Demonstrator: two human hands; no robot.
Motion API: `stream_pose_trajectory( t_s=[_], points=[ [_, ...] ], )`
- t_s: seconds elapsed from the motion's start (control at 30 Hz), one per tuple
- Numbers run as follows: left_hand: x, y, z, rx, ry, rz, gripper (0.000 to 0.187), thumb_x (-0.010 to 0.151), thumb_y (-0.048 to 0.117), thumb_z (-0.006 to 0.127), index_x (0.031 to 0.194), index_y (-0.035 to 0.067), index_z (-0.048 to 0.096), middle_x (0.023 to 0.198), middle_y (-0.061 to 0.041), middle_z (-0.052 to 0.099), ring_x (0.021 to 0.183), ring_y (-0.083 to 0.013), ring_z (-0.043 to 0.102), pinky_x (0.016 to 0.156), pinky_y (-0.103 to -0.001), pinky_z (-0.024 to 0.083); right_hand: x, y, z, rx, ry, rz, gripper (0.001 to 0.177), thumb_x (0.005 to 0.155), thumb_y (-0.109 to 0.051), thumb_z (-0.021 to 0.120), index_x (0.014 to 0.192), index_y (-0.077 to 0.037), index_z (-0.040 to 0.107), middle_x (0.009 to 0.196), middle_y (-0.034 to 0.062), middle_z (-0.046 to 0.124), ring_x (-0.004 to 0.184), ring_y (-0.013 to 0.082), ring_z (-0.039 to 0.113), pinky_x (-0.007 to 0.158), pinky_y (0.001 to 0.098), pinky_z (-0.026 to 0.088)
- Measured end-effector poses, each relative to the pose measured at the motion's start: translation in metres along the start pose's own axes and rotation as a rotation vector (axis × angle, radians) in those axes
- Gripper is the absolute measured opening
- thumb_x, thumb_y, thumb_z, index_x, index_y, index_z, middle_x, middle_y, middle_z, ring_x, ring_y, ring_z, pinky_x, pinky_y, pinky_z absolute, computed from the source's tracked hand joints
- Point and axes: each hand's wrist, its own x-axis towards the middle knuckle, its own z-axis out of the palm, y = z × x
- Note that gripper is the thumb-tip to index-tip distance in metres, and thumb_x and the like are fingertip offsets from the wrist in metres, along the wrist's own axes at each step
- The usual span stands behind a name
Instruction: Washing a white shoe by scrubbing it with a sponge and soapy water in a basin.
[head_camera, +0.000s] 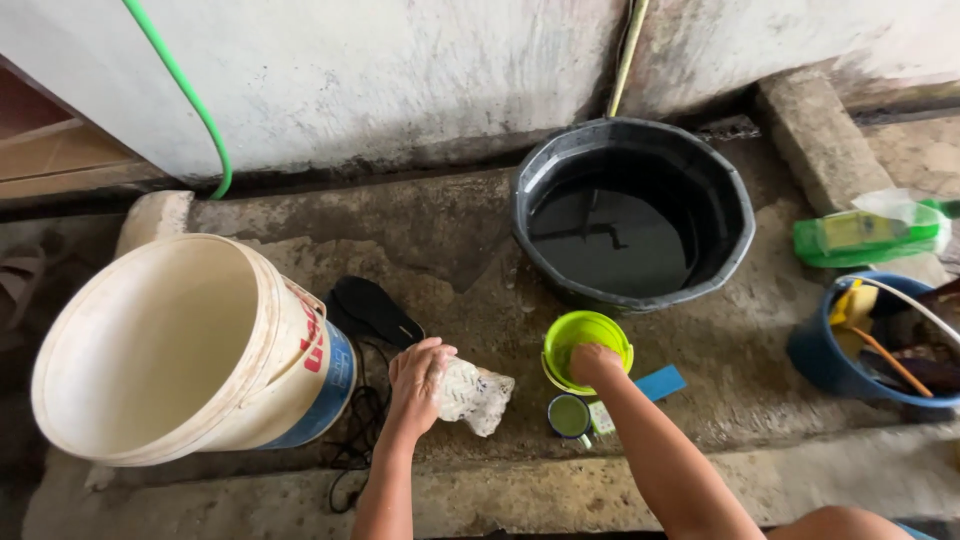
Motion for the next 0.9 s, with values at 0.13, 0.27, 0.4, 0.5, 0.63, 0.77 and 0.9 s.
stream_pose_trajectory(
  t_s=[0.13,0.27,0.4,0.5,0.63,0.77,0.9],
  points=[
    [-0.001,-0.004,-0.014,0.177,-0.082,-0.126,0.048,0.108,0.056,0.025,0.116,0.044,0.071,0.124,0.021,0.067,0.131,-0.0088,0.051,0.12,-0.041,0.02,-0.023,-0.018,-0.056,0.108,-0.089,-0.081,0.051,0.084,-0.038,0.052,0.125,-0.019,0.075,0.126,0.0152,0.073,0.12,0.0357,0.069,0.104,0.0469,0.055],
    [-0.008,0.022,-0.008,0.058,0.25,-0.058,0.054,0.116,0.04,0.029,0.09,0.022,0.073,0.09,0.001,0.07,0.105,-0.0192,0.063,0.117,-0.043,0.024,-0.187,-0.098,-0.151,0.718,0.337,-0.703,0.044,0.09,-0.024,0.068,0.131,-0.011,0.071,0.116,0.0275,0.072,0.108,0.0499,0.068,0.094,0.0582,0.054],
    [0.003,-0.009,0.022,0.017,0.402,-0.015,0.048,0.115,0.033,0.037,0.092,0.014,0.075,0.095,-0.004,0.075,0.104,-0.021,0.069,0.119,-0.043,0.027,-0.21,-0.168,-0.042,0.786,0.617,-0.855,0.052,0.096,-0.017,0.065,0.147,-0.012,0.057,0.123,0.0267,0.064,0.111,0.0489,0.064,0.091,0.0533,0.056],
    [0.003,-0.007,0.014,0.35,0.522,0.241,0.052,0.11,0.024,0.03,0.098,0.025,0.081,0.094,0.004,0.079,0.091,-0.0174,0.071,0.102,-0.038,0.032,-0.191,-0.164,0.051,0.842,0.763,-0.651,0.05,0.104,-0.016,0.052,0.154,-0.015,0.047,0.142,0.0299,0.052,0.114,0.0464,0.053,0.095,0.0565,0.044],
    [-0.008,0.018,0.003,0.052,0.395,-0.01,0.062,0.108,0.038,0.028,0.093,0.02,0.084,0.102,0.001,0.081,0.104,-0.0207,0.07,0.109,-0.042,0.031,-0.191,-0.17,0.035,0.945,0.62,-0.603,0.05,0.102,-0.017,0.057,0.15,-0.028,0.054,0.146,0.0227,0.05,0.122,0.041,0.048,0.1,0.0555,0.042],
    [-0.01,0.003,0.02,0.132,0.373,-0.057,0.053,0.109,0.034,0.03,0.098,0.019,0.079,0.103,0.001,0.079,0.109,-0.0207,0.067,0.111,-0.041,0.031,-0.213,-0.191,-0.029,0.937,0.878,-0.855,0.042,0.108,-0.024,0.049,0.15,-0.023,0.053,0.139,0.0205,0.053,0.107,0.0357,0.051,0.093,0.0496,0.039],
    [-0.016,0.011,0.009,0.067,0.392,-0.076,0.061,0.109,0.038,0.027,0.098,0.023,0.084,0.111,0.005,0.08,0.112,-0.0181,0.067,0.109,-0.039,0.03,-0.165,-0.154,0.045,0.764,0.877,-0.617,0.056,0.095,-0.009,0.063,0.147,-0.03,0.057,0.137,0.0263,0.058,0.113,0.0466,0.057,0.092,0.0554,0.047]
  ],
)
